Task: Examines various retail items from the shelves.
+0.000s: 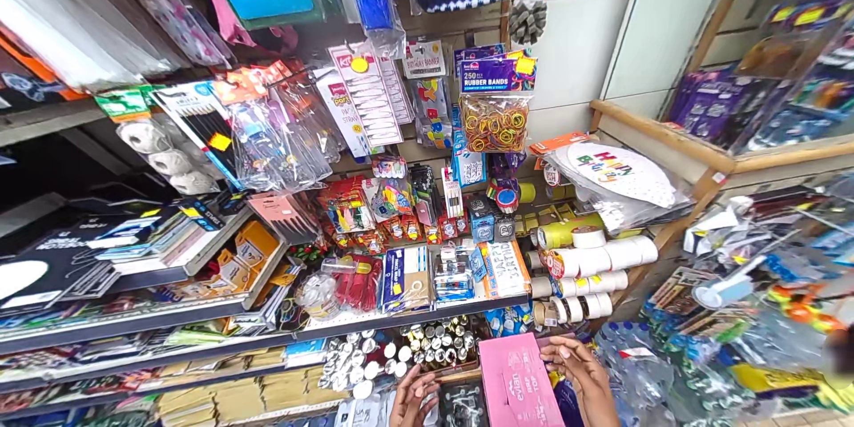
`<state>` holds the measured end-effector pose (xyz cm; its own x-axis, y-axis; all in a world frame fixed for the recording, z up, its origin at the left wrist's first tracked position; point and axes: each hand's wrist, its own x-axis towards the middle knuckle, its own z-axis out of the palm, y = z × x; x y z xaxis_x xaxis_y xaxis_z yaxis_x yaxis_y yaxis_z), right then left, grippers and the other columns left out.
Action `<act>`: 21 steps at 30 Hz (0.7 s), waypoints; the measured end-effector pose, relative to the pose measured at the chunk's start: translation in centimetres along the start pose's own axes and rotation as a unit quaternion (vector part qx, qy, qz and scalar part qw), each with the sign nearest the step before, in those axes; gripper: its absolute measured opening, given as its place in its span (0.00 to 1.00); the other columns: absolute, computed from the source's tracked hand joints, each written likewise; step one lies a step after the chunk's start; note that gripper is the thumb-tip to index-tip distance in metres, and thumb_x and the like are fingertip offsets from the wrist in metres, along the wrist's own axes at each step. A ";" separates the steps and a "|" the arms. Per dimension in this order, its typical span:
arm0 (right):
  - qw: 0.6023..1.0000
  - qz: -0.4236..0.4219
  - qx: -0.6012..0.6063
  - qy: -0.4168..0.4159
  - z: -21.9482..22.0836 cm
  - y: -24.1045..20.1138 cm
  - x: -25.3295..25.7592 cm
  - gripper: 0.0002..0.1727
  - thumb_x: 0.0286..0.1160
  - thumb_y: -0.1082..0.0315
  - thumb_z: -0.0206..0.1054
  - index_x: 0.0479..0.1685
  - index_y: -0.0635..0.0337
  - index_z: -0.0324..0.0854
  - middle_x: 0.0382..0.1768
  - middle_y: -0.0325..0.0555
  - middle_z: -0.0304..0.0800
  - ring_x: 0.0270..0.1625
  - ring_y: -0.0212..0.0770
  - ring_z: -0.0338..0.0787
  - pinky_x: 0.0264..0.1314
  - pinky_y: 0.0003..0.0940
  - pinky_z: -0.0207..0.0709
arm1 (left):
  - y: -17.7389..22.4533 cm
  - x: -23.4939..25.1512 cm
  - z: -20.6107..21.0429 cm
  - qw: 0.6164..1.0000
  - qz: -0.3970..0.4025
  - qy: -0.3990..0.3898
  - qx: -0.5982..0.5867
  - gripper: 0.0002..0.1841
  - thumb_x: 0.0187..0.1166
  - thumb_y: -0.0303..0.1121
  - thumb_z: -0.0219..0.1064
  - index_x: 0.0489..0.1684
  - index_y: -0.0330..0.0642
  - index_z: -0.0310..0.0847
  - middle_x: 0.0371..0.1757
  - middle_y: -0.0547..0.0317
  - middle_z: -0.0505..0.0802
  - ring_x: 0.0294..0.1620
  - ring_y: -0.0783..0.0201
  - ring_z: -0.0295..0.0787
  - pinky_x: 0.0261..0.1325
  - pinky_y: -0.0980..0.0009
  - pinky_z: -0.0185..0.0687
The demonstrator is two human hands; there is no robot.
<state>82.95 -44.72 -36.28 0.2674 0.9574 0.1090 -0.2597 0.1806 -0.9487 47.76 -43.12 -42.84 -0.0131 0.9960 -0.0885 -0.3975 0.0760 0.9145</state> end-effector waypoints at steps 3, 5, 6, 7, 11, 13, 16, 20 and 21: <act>1.000 0.006 0.004 -0.004 0.9 0.4 -0.1 0.20 0.87 0.63 0.56 0.64 0.70 0.80 0.51 0.66 0.92 0.52 0.58 0.94 0.54 0.46 0.90 | -0.6 -0.2 0.0 1.000 -0.006 -0.005 -0.012 0.26 0.90 0.35 0.52 0.87 0.38 0.58 0.68 0.37 0.87 0.63 0.44 0.89 0.63 0.51 0.86; 1.000 0.005 0.005 -0.013 1.4 0.6 -0.1 0.19 0.88 0.64 0.56 0.64 0.71 0.80 0.51 0.66 0.92 0.52 0.58 0.94 0.54 0.46 0.90 | -1.0 -0.3 -0.1 1.000 -0.010 -0.008 -0.020 0.26 0.90 0.36 0.53 0.87 0.39 0.59 0.68 0.37 0.87 0.63 0.44 0.89 0.62 0.51 0.87; 1.000 0.004 0.005 -0.016 1.6 0.7 -0.1 0.19 0.87 0.64 0.56 0.64 0.71 0.80 0.51 0.66 0.92 0.51 0.58 0.94 0.54 0.46 0.90 | -1.3 -0.4 -0.2 1.000 -0.013 -0.009 -0.022 0.26 0.90 0.36 0.53 0.86 0.39 0.60 0.68 0.37 0.87 0.63 0.44 0.89 0.62 0.51 0.87; 1.000 0.002 0.001 -0.020 1.7 0.8 -0.1 0.19 0.87 0.63 0.56 0.64 0.71 0.80 0.50 0.66 0.92 0.51 0.58 0.94 0.54 0.46 0.90 | -1.6 -0.4 -0.2 1.000 -0.019 -0.008 -0.023 0.26 0.90 0.37 0.53 0.86 0.39 0.60 0.68 0.37 0.87 0.63 0.44 0.89 0.62 0.51 0.87; 0.999 -0.004 0.006 -0.038 2.2 1.1 -0.6 0.20 0.88 0.62 0.57 0.63 0.71 0.80 0.49 0.66 0.92 0.49 0.57 0.94 0.54 0.46 0.90 | -2.7 -0.6 0.7 0.998 -0.054 -0.012 -0.038 0.27 0.90 0.38 0.53 0.86 0.40 0.60 0.68 0.37 0.87 0.62 0.44 0.89 0.61 0.50 0.87; 0.999 -0.006 0.017 -0.042 2.3 1.2 -1.1 0.20 0.88 0.62 0.57 0.63 0.71 0.80 0.49 0.66 0.91 0.49 0.58 0.94 0.55 0.47 0.90 | -3.2 -0.4 1.5 0.996 -0.069 -0.032 -0.037 0.27 0.90 0.38 0.54 0.87 0.40 0.59 0.68 0.36 0.87 0.62 0.44 0.89 0.62 0.50 0.87; 0.999 -0.018 0.031 -0.032 1.9 0.9 -1.8 0.21 0.88 0.60 0.57 0.64 0.71 0.80 0.49 0.67 0.91 0.49 0.57 0.93 0.56 0.47 0.89 | -2.5 2.0 3.5 0.996 -0.055 -0.071 -0.005 0.29 0.87 0.39 0.58 0.86 0.37 0.61 0.67 0.33 0.87 0.62 0.41 0.89 0.63 0.48 0.87; 0.999 -0.039 0.033 -0.016 0.5 0.3 -2.3 0.23 0.89 0.59 0.56 0.66 0.70 0.79 0.48 0.66 0.91 0.48 0.56 0.94 0.55 0.45 0.89 | 3.0 10.2 8.3 0.982 0.059 -0.165 0.068 0.32 0.86 0.43 0.61 0.85 0.34 0.62 0.69 0.35 0.85 0.64 0.41 0.87 0.63 0.47 0.87; 0.999 -0.043 0.030 -0.014 0.2 0.1 -2.4 0.23 0.89 0.58 0.56 0.66 0.70 0.79 0.48 0.65 0.92 0.48 0.55 0.93 0.54 0.45 0.89 | 5.4 12.7 10.3 0.972 0.096 -0.191 0.094 0.33 0.85 0.45 0.62 0.85 0.34 0.62 0.70 0.37 0.85 0.65 0.42 0.87 0.63 0.48 0.87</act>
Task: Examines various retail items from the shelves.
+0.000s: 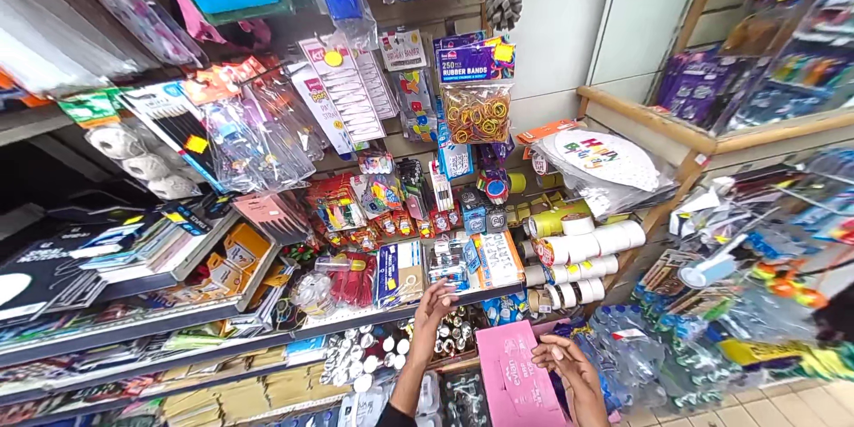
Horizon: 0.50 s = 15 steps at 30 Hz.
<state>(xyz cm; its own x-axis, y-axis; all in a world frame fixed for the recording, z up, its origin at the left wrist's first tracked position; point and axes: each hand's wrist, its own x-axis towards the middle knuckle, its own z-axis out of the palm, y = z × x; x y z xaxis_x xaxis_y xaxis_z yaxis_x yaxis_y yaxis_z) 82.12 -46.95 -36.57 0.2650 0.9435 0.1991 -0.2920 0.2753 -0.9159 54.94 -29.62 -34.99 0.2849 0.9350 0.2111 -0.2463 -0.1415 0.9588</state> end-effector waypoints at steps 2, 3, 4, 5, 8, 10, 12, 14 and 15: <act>1.000 -0.011 -0.001 0.003 -0.5 -0.5 0.0 0.23 0.89 0.57 0.57 0.66 0.70 0.80 0.48 0.64 0.92 0.48 0.54 0.94 0.54 0.44 0.89 | 5.5 7.3 1.6 0.994 0.081 -0.036 0.057 0.33 0.85 0.46 0.62 0.84 0.33 0.63 0.72 0.39 0.84 0.66 0.44 0.86 0.65 0.49 0.87; 1.000 -0.015 0.001 0.007 -0.8 -0.6 -0.2 0.24 0.89 0.56 0.57 0.65 0.70 0.80 0.48 0.64 0.92 0.48 0.54 0.94 0.55 0.44 0.89 | 8.6 10.8 2.5 0.989 0.118 -0.043 0.076 0.32 0.85 0.45 0.61 0.83 0.34 0.64 0.73 0.41 0.84 0.68 0.45 0.85 0.66 0.49 0.86; 1.000 -0.018 0.002 0.013 -1.0 -0.7 -0.4 0.24 0.89 0.56 0.58 0.65 0.70 0.80 0.48 0.65 0.92 0.48 0.54 0.94 0.55 0.44 0.90 | 11.7 14.3 3.6 0.983 0.152 -0.044 0.091 0.31 0.85 0.43 0.61 0.83 0.35 0.64 0.74 0.43 0.83 0.69 0.46 0.85 0.67 0.49 0.86; 1.000 -0.020 0.001 0.018 -1.2 -0.9 -0.8 0.24 0.89 0.55 0.57 0.65 0.70 0.80 0.48 0.65 0.92 0.48 0.55 0.94 0.55 0.45 0.90 | 14.7 17.5 4.6 0.977 0.180 -0.037 0.111 0.30 0.85 0.43 0.63 0.84 0.40 0.66 0.74 0.47 0.84 0.70 0.49 0.84 0.69 0.49 0.85; 0.999 -0.026 -0.003 0.023 -2.1 -1.2 -1.9 0.24 0.90 0.54 0.56 0.66 0.68 0.80 0.48 0.64 0.92 0.48 0.54 0.94 0.55 0.44 0.89 | 21.5 26.4 7.4 0.951 0.249 0.015 0.185 0.34 0.81 0.47 0.68 0.86 0.44 0.64 0.77 0.50 0.81 0.72 0.55 0.82 0.69 0.56 0.85; 0.999 -0.031 -0.009 0.032 -2.8 -1.6 -2.5 0.24 0.89 0.55 0.56 0.66 0.68 0.80 0.48 0.63 0.92 0.48 0.53 0.94 0.55 0.45 0.89 | 24.1 31.4 8.4 0.940 0.270 0.065 0.199 0.39 0.77 0.48 0.72 0.87 0.41 0.62 0.80 0.46 0.77 0.76 0.54 0.78 0.73 0.57 0.81; 0.998 -0.037 -0.013 0.043 -3.6 -1.8 -3.1 0.23 0.90 0.56 0.56 0.65 0.68 0.80 0.48 0.63 0.93 0.47 0.53 0.94 0.54 0.45 0.90 | 25.1 35.0 8.7 0.935 0.258 0.112 0.216 0.44 0.72 0.51 0.75 0.88 0.42 0.60 0.82 0.43 0.74 0.79 0.53 0.75 0.77 0.56 0.76; 0.997 -0.045 -0.018 0.056 -4.9 -1.8 -3.6 0.22 0.90 0.57 0.56 0.65 0.67 0.80 0.49 0.62 0.93 0.47 0.53 0.95 0.55 0.45 0.90 | 25.3 36.7 9.1 0.938 0.234 0.127 0.222 0.48 0.70 0.52 0.76 0.89 0.40 0.57 0.81 0.41 0.75 0.77 0.52 0.77 0.76 0.55 0.76; 0.997 -0.049 -0.019 0.064 -5.6 -1.8 -3.9 0.22 0.90 0.57 0.56 0.66 0.66 0.80 0.50 0.62 0.93 0.48 0.53 0.95 0.55 0.45 0.90 | 25.3 37.3 9.4 0.941 0.226 0.130 0.217 0.48 0.69 0.51 0.77 0.88 0.38 0.56 0.78 0.41 0.78 0.73 0.53 0.80 0.73 0.56 0.79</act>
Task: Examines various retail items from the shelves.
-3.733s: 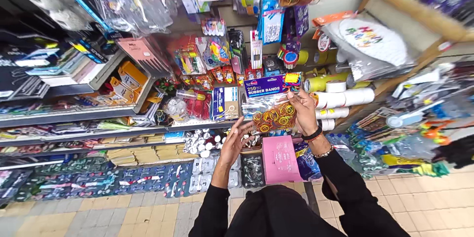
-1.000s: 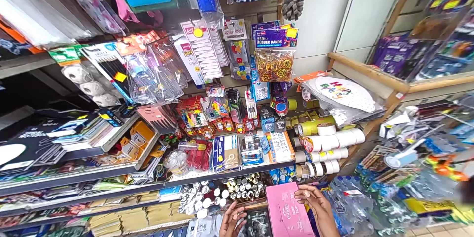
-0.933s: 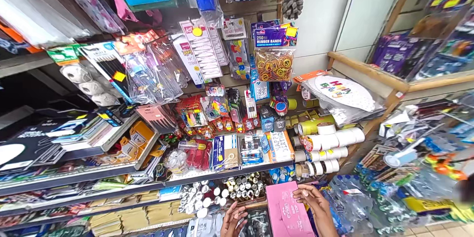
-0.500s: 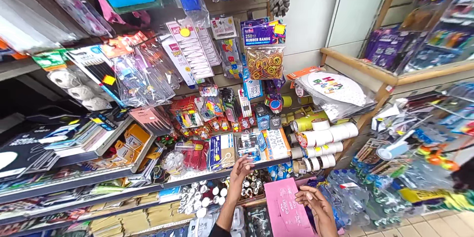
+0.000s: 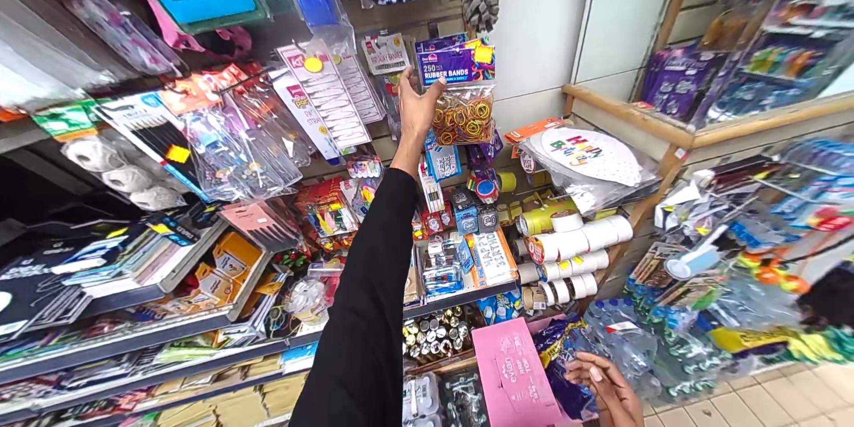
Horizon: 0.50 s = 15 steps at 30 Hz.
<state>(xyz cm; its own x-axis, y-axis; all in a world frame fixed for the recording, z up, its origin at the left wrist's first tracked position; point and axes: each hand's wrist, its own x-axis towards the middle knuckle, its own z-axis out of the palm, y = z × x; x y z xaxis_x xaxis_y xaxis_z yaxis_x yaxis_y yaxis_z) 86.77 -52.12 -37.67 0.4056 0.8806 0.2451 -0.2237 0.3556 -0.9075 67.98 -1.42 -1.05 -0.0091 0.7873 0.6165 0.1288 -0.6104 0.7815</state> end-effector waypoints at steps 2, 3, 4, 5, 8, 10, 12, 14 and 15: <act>1.000 -0.004 -0.002 0.018 -1.2 -0.1 -0.3 0.22 0.90 0.56 0.56 0.67 0.64 0.81 0.50 0.61 0.93 0.49 0.52 0.94 0.55 0.44 0.89 | 0.1 0.1 0.6 1.000 -0.008 0.016 -0.014 0.45 0.70 0.47 0.78 0.86 0.37 0.59 0.68 0.42 0.85 0.62 0.56 0.88 0.65 0.60 0.85; 0.999 -0.004 -0.005 0.031 -1.5 -0.2 -0.3 0.21 0.90 0.56 0.56 0.66 0.63 0.82 0.50 0.60 0.93 0.48 0.51 0.95 0.55 0.43 0.90 | 0.3 0.2 0.8 1.000 -0.006 0.028 -0.010 0.43 0.70 0.46 0.78 0.85 0.37 0.61 0.63 0.44 0.87 0.58 0.58 0.89 0.62 0.60 0.85; 0.999 -0.001 -0.008 0.043 -1.8 -0.3 -0.3 0.21 0.90 0.55 0.56 0.65 0.63 0.82 0.49 0.59 0.94 0.47 0.50 0.95 0.54 0.42 0.90 | 0.3 0.2 0.9 0.999 0.000 0.042 -0.003 0.41 0.70 0.47 0.77 0.82 0.38 0.65 0.58 0.47 0.90 0.54 0.60 0.89 0.60 0.61 0.85; 0.999 0.003 -0.007 0.053 -2.0 -0.3 -0.4 0.21 0.90 0.56 0.57 0.64 0.63 0.82 0.49 0.59 0.94 0.46 0.50 0.95 0.53 0.41 0.90 | 0.3 0.1 1.0 0.999 0.007 0.052 -0.001 0.39 0.70 0.49 0.78 0.79 0.38 0.69 0.53 0.50 0.91 0.50 0.61 0.90 0.57 0.62 0.86; 0.998 0.008 -0.003 0.060 -2.3 -0.2 -0.2 0.20 0.89 0.57 0.57 0.64 0.64 0.82 0.48 0.60 0.94 0.45 0.50 0.95 0.52 0.41 0.90 | 0.4 0.2 1.0 0.999 0.011 0.022 -0.044 0.27 0.73 0.48 0.77 0.61 0.37 0.80 0.41 0.53 0.91 0.36 0.64 0.90 0.41 0.66 0.89; 0.998 0.014 -0.001 0.055 -2.3 0.1 -0.1 0.21 0.90 0.57 0.57 0.64 0.65 0.82 0.48 0.61 0.93 0.46 0.50 0.95 0.52 0.41 0.90 | 0.2 0.4 1.1 0.994 -0.003 -0.057 -0.089 0.25 0.76 0.48 0.75 0.58 0.35 0.82 0.42 0.52 0.94 0.38 0.61 0.94 0.44 0.63 0.93; 0.999 0.018 -0.001 0.049 -2.0 0.4 0.1 0.21 0.90 0.58 0.55 0.63 0.66 0.82 0.48 0.61 0.93 0.45 0.50 0.95 0.51 0.41 0.90 | 0.3 0.1 1.4 0.980 -0.033 -0.134 -0.143 0.27 0.81 0.46 0.71 0.67 0.33 0.77 0.50 0.48 0.96 0.47 0.56 0.96 0.55 0.59 0.93; 0.999 0.021 0.003 0.038 -1.8 0.5 0.4 0.21 0.92 0.57 0.53 0.63 0.65 0.82 0.48 0.60 0.94 0.45 0.50 0.95 0.52 0.42 0.90 | 1.3 -0.3 1.9 0.968 -0.064 -0.138 -0.198 0.23 0.86 0.40 0.64 0.69 0.29 0.72 0.50 0.43 0.95 0.46 0.51 0.97 0.52 0.57 0.95; 0.999 0.020 0.007 0.034 -1.7 0.6 0.5 0.22 0.92 0.56 0.52 0.63 0.65 0.82 0.48 0.60 0.94 0.45 0.50 0.95 0.52 0.42 0.90 | 1.8 -0.5 2.0 0.966 -0.082 -0.127 -0.211 0.22 0.88 0.38 0.62 0.70 0.29 0.70 0.51 0.41 0.95 0.45 0.49 0.98 0.50 0.57 0.96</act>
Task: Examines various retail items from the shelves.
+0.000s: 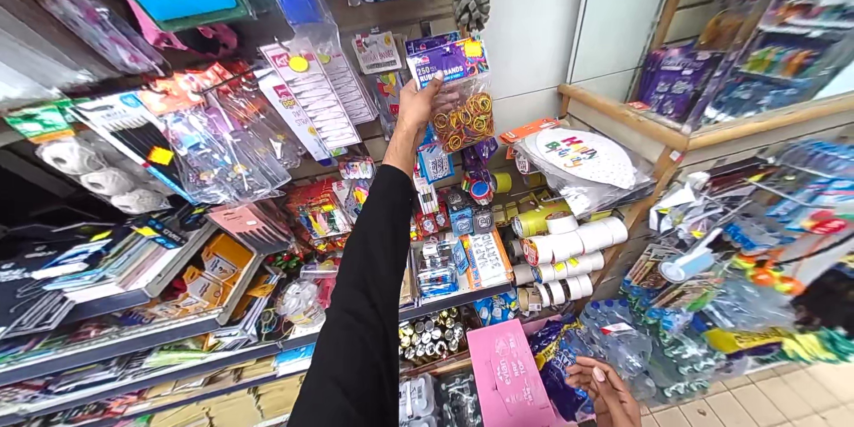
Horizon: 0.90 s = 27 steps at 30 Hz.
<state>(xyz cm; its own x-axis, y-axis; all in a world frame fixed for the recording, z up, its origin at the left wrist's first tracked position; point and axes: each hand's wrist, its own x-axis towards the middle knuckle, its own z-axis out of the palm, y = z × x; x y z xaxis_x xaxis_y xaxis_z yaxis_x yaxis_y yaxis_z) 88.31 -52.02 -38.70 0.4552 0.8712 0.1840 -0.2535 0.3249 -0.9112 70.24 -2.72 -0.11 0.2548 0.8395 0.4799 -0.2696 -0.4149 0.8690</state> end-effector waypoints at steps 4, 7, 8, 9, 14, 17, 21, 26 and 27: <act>1.000 0.018 0.010 -0.001 -0.1 0.2 0.0 0.29 0.93 0.48 0.48 0.62 0.64 0.83 0.47 0.58 0.94 0.45 0.49 0.96 0.53 0.41 0.90 | 1.5 0.0 0.7 0.999 0.030 0.025 0.027 0.18 0.89 0.36 0.60 0.68 0.31 0.73 0.48 0.45 0.93 0.41 0.55 0.96 0.46 0.61 0.95; 1.000 0.016 0.007 0.005 -0.2 0.1 0.0 0.31 0.92 0.46 0.46 0.61 0.64 0.83 0.47 0.57 0.95 0.46 0.48 0.96 0.54 0.41 0.90 | 3.5 -0.5 1.3 0.996 0.079 0.006 0.042 0.18 0.89 0.35 0.60 0.67 0.31 0.74 0.47 0.46 0.93 0.42 0.56 0.95 0.46 0.60 0.94; 1.000 0.014 0.006 0.008 -0.2 0.0 -0.1 0.31 0.92 0.45 0.47 0.61 0.65 0.83 0.47 0.57 0.95 0.46 0.48 0.96 0.53 0.40 0.90 | 4.1 -0.9 1.5 0.996 0.089 -0.005 0.030 0.18 0.89 0.35 0.60 0.68 0.30 0.73 0.48 0.45 0.94 0.44 0.54 0.96 0.49 0.58 0.95; 1.000 0.012 0.006 0.011 -0.2 -0.1 -0.1 0.32 0.91 0.44 0.48 0.61 0.66 0.83 0.46 0.58 0.95 0.45 0.48 0.96 0.52 0.39 0.90 | 5.0 -1.8 1.8 0.996 0.088 -0.012 0.019 0.17 0.90 0.34 0.59 0.68 0.30 0.72 0.50 0.44 0.94 0.46 0.53 0.96 0.50 0.57 0.95; 1.000 0.015 0.004 -0.023 0.8 -0.7 1.5 0.33 0.89 0.43 0.52 0.66 0.66 0.81 0.50 0.62 0.93 0.49 0.51 0.94 0.56 0.43 0.89 | 7.0 -8.5 1.4 0.991 0.052 -0.082 -0.089 0.23 0.95 0.38 0.49 0.79 0.30 0.60 0.61 0.31 0.89 0.55 0.37 0.93 0.55 0.46 0.94; 0.996 0.010 0.008 -0.086 2.8 -1.9 4.0 0.36 0.87 0.39 0.53 0.73 0.66 0.75 0.61 0.65 0.88 0.61 0.58 0.90 0.62 0.50 0.87 | 6.6 -15.3 1.2 0.989 0.013 -0.083 -0.120 0.22 0.96 0.40 0.44 0.80 0.35 0.59 0.64 0.32 0.87 0.59 0.36 0.91 0.58 0.43 0.92; 0.985 -0.009 0.032 -0.171 7.0 -3.3 7.6 0.42 0.84 0.37 0.56 0.83 0.64 0.63 0.76 0.63 0.76 0.76 0.62 0.79 0.71 0.59 0.82 | 4.9 -25.1 0.8 0.983 -0.066 -0.069 -0.158 0.21 0.96 0.44 0.43 0.81 0.46 0.63 0.68 0.40 0.86 0.61 0.42 0.91 0.58 0.46 0.92; 0.949 0.080 0.217 -0.215 12.1 -3.2 8.5 0.47 0.83 0.38 0.59 0.90 0.61 0.45 0.82 0.67 0.65 0.78 0.67 0.76 0.74 0.70 0.75 | 0.3 -33.0 -0.9 0.967 -0.115 -0.047 -0.223 0.21 0.95 0.42 0.43 0.79 0.43 0.63 0.68 0.37 0.84 0.61 0.39 0.90 0.59 0.39 0.90; 0.934 0.102 0.260 -0.223 12.7 -3.1 8.2 0.46 0.84 0.38 0.58 0.90 0.60 0.46 0.82 0.68 0.64 0.78 0.69 0.75 0.73 0.72 0.74 | -0.3 -34.3 -1.3 0.966 -0.119 -0.048 -0.224 0.21 0.96 0.42 0.42 0.80 0.42 0.62 0.69 0.35 0.83 0.63 0.36 0.89 0.61 0.37 0.89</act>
<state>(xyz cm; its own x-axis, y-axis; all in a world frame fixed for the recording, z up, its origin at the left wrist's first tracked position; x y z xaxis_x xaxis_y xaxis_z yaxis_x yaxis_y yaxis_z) 81.95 -41.18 -29.72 -0.0199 0.9634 0.2675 -0.7292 0.1691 -0.6631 60.37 -30.92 -17.04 0.4388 0.8469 0.3004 -0.5623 -0.0019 0.8269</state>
